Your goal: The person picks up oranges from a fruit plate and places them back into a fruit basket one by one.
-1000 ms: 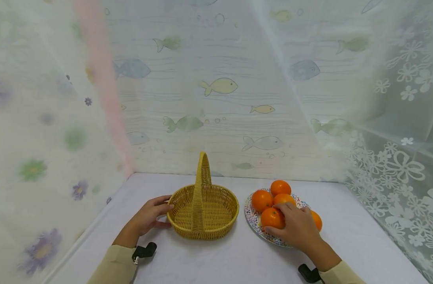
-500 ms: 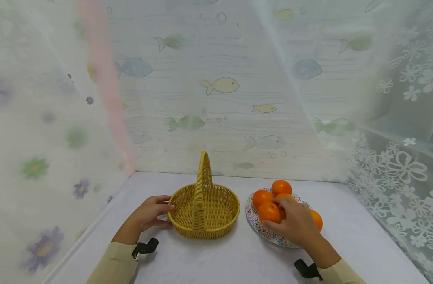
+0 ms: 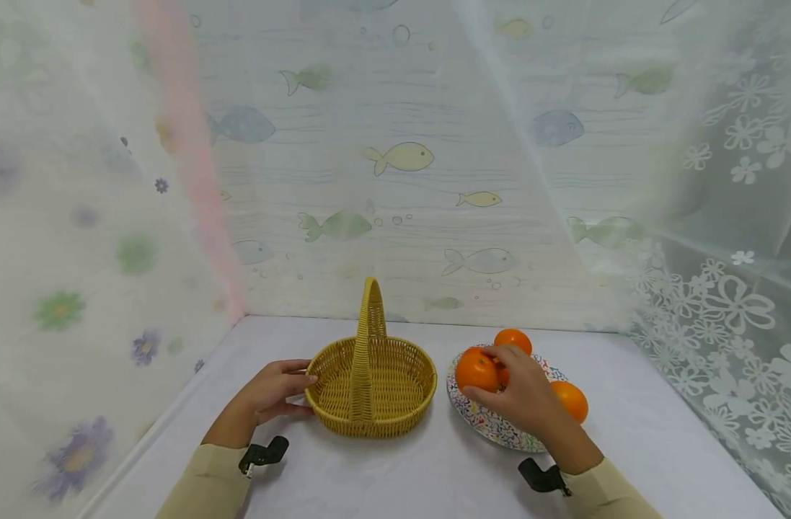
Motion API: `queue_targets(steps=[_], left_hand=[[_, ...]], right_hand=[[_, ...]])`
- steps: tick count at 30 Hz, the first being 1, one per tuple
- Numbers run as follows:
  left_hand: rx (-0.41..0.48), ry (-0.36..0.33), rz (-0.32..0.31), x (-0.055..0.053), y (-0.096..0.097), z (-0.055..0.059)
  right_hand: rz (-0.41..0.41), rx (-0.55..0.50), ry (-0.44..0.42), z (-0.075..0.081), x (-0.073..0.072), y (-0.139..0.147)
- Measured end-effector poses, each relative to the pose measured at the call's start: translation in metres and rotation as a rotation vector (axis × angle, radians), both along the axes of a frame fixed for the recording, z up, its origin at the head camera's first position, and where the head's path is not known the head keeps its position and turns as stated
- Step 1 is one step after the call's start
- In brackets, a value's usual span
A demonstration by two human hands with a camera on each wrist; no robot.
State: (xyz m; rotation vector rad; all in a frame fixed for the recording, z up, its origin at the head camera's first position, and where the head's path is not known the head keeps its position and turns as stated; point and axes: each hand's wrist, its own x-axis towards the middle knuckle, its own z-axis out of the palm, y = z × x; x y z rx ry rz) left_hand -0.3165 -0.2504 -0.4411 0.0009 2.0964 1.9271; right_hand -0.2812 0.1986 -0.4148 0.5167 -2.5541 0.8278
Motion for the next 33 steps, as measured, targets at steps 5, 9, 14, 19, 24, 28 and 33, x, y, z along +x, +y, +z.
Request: queue_targets(steps=[5, 9, 14, 19, 24, 28, 33], left_hand=[[0.015, -0.009, 0.014, 0.0, 0.001, -0.002], [0.023, -0.015, 0.01, 0.0, -0.002, -0.007], [0.025, -0.011, 0.004, 0.0, -0.004, -0.006], [0.027, -0.004, 0.011, -0.001, -0.002, -0.003], [0.022, -0.006, 0.007, -0.002, 0.0, -0.002], [0.017, -0.012, 0.004, -0.002, 0.0, -0.002], [0.011, -0.024, 0.01, 0.0, -0.001, -0.002]], right_hand=[[0.016, -0.019, -0.025, 0.004, -0.003, -0.011], [0.037, -0.039, -0.035, 0.008, -0.005, -0.022], [0.062, -0.072, -0.061, 0.018, -0.008, -0.037], [0.075, -0.104, -0.11, 0.024, -0.01, -0.052], [0.092, -0.097, -0.117, 0.017, -0.015, -0.067], [0.112, -0.079, -0.098, 0.009, -0.017, -0.076], [0.143, -0.065, -0.106, 0.001, -0.016, -0.084]])
